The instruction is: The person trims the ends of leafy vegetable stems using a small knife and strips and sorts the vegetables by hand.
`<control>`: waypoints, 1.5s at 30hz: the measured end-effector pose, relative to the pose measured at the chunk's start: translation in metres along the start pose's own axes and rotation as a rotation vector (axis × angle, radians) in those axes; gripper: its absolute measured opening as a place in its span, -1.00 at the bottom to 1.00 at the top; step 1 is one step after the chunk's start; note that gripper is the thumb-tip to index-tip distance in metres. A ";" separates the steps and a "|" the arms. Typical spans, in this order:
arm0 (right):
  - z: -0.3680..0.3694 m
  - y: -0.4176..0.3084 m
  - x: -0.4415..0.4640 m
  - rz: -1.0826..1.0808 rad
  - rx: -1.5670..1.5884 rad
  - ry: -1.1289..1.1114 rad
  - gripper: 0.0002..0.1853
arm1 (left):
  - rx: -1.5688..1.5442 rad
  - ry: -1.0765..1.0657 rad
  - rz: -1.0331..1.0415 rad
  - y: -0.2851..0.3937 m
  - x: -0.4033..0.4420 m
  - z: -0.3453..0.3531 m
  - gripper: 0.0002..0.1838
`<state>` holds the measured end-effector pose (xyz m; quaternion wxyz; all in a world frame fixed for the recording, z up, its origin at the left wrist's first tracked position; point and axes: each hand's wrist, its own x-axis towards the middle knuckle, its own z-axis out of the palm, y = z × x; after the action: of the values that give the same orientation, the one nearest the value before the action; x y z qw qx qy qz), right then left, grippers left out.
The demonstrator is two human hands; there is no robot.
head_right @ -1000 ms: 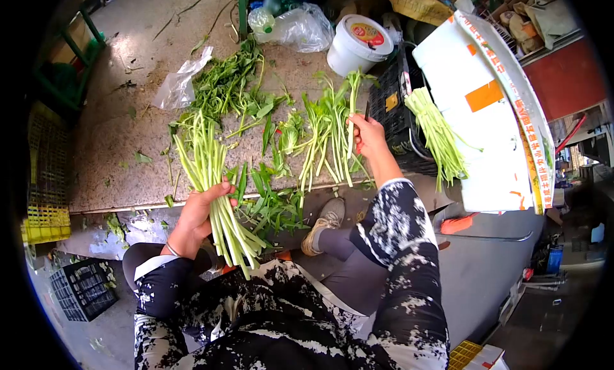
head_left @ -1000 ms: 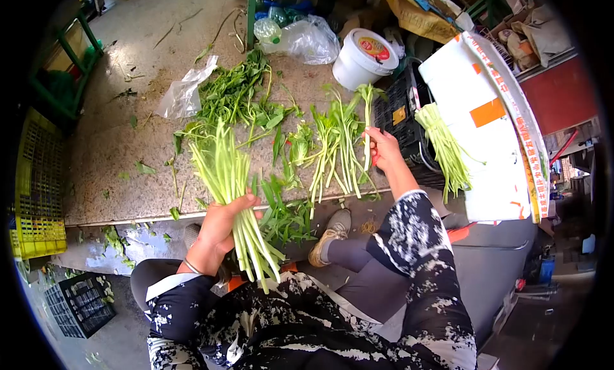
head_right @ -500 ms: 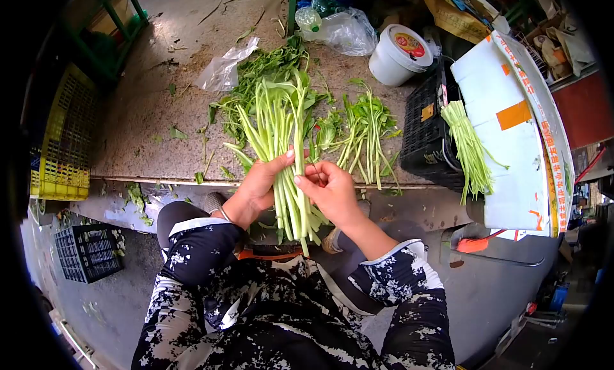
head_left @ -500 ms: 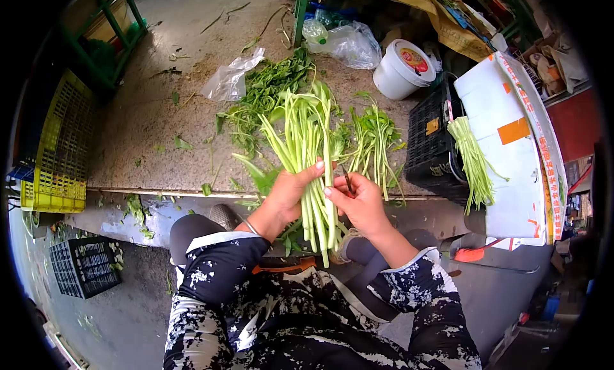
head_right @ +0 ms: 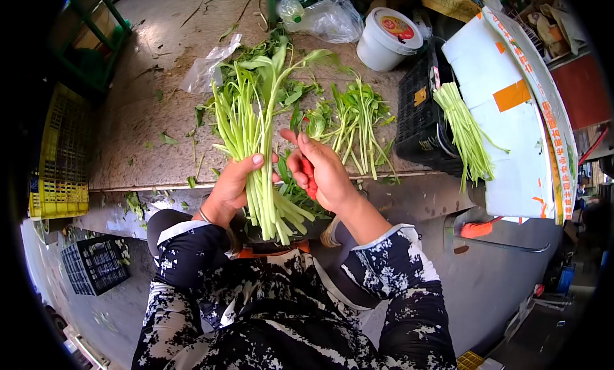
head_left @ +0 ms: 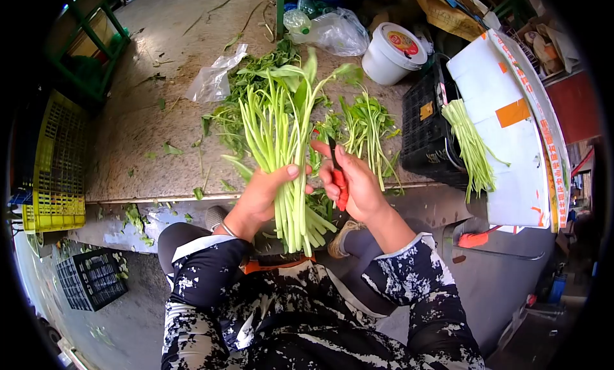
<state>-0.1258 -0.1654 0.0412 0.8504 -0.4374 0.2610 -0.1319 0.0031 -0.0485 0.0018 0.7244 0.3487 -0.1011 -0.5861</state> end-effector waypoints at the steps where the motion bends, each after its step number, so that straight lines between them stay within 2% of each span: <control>1: 0.001 0.000 0.001 0.088 0.147 -0.067 -0.57 | 0.006 -0.003 -0.010 0.000 -0.001 0.001 -0.60; 5: -0.002 0.005 0.004 0.157 0.182 -0.094 -0.57 | 0.037 -0.041 -0.015 -0.001 -0.002 0.000 -0.59; 9: -0.001 0.009 0.003 0.094 0.159 -0.095 -0.53 | 0.053 0.017 0.011 -0.002 -0.003 -0.001 -0.61; 11: 0.002 0.008 0.001 0.037 -0.075 0.043 -0.56 | 0.059 0.043 0.035 -0.002 -0.003 -0.003 -0.62; 12: 0.001 0.011 0.002 0.037 -0.075 0.042 -0.56 | 0.045 0.075 0.017 -0.001 -0.004 -0.005 -0.63; 14: -0.004 0.018 0.006 -0.221 -0.444 0.203 -0.58 | 0.030 0.104 0.000 0.001 -0.005 -0.007 -0.64; 15: -0.009 0.013 0.003 -0.185 -0.522 0.288 -0.61 | 0.040 0.115 0.008 0.002 -0.006 -0.008 -0.64; 18: -0.012 -0.001 0.003 -0.165 -0.385 0.261 -0.59 | 0.136 0.124 0.022 0.004 -0.008 -0.013 -0.65; 19: -0.014 -0.007 0.000 -0.160 -0.275 0.153 -0.56 | 0.225 0.123 0.029 0.005 -0.009 -0.015 -0.66; 20: -0.015 -0.011 -0.001 -0.159 -0.274 0.155 -0.56 | 0.315 0.122 0.036 0.005 -0.009 -0.015 -0.68; 22: -0.019 -0.016 -0.003 -0.250 -0.143 0.017 -0.53 | 0.366 0.145 0.033 0.005 -0.014 -0.014 -0.71; 24: -0.021 -0.021 -0.003 -0.239 -0.133 -0.028 -0.49 | 0.646 0.119 0.057 0.005 -0.017 -0.018 -0.73; 27: -0.020 -0.021 -0.002 -0.139 -0.370 -0.009 -0.47 | 0.795 0.098 0.107 0.003 -0.021 -0.019 -0.71; 29: -0.019 -0.018 0.001 -0.081 -0.418 0.033 -0.45 | 0.895 0.097 0.114 0.002 -0.025 -0.019 -0.69; 30: -0.019 -0.017 0.001 -0.021 -0.473 0.066 -0.42 | 0.897 0.093 0.106 0.002 -0.025 -0.020 -0.69; 34: -0.028 -0.004 0.006 -0.024 -0.571 0.071 -0.45 | 0.917 0.098 0.126 -0.002 -0.028 -0.031 -0.71; 35: -0.030 -0.002 0.006 -0.010 -0.594 0.086 -0.53 | 0.896 0.102 0.094 -0.001 -0.028 -0.032 -0.71; 36: -0.033 0.002 0.008 -0.006 -0.591 0.088 -0.53 | 0.874 0.105 0.062 0.000 -0.028 -0.032 -0.71; 39: -0.039 0.006 0.010 -0.252 -0.714 0.107 -0.61 | 0.795 0.108 -0.004 0.005 -0.029 -0.033 -0.75; 40: -0.040 0.000 0.009 -0.250 -0.713 0.108 -0.61 | 0.722 0.113 -0.052 0.006 -0.029 -0.034 -0.77; 42: -0.045 -0.017 0.009 -0.165 -0.952 0.386 -0.65 | 0.689 0.125 -0.045 0.007 -0.031 -0.033 -0.79; 43: -0.055 -0.008 0.017 -0.403 -0.816 0.346 -0.61 | 0.713 0.121 -0.039 0.008 -0.031 -0.032 -0.79; 44: -0.053 -0.013 0.013 -0.403 -0.817 0.346 -0.61 | 0.737 0.116 -0.032 0.009 -0.031 -0.032 -0.79; 45: -0.049 -0.021 0.006 -0.184 -0.594 0.187 -0.56 | 0.737 0.116 -0.031 0.009 -0.031 -0.032 -0.79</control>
<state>-0.1476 -0.2133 0.0325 0.6424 -0.6741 0.3245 -0.1661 0.0187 -0.0073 -0.0080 0.5458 0.6200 -0.2588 -0.5007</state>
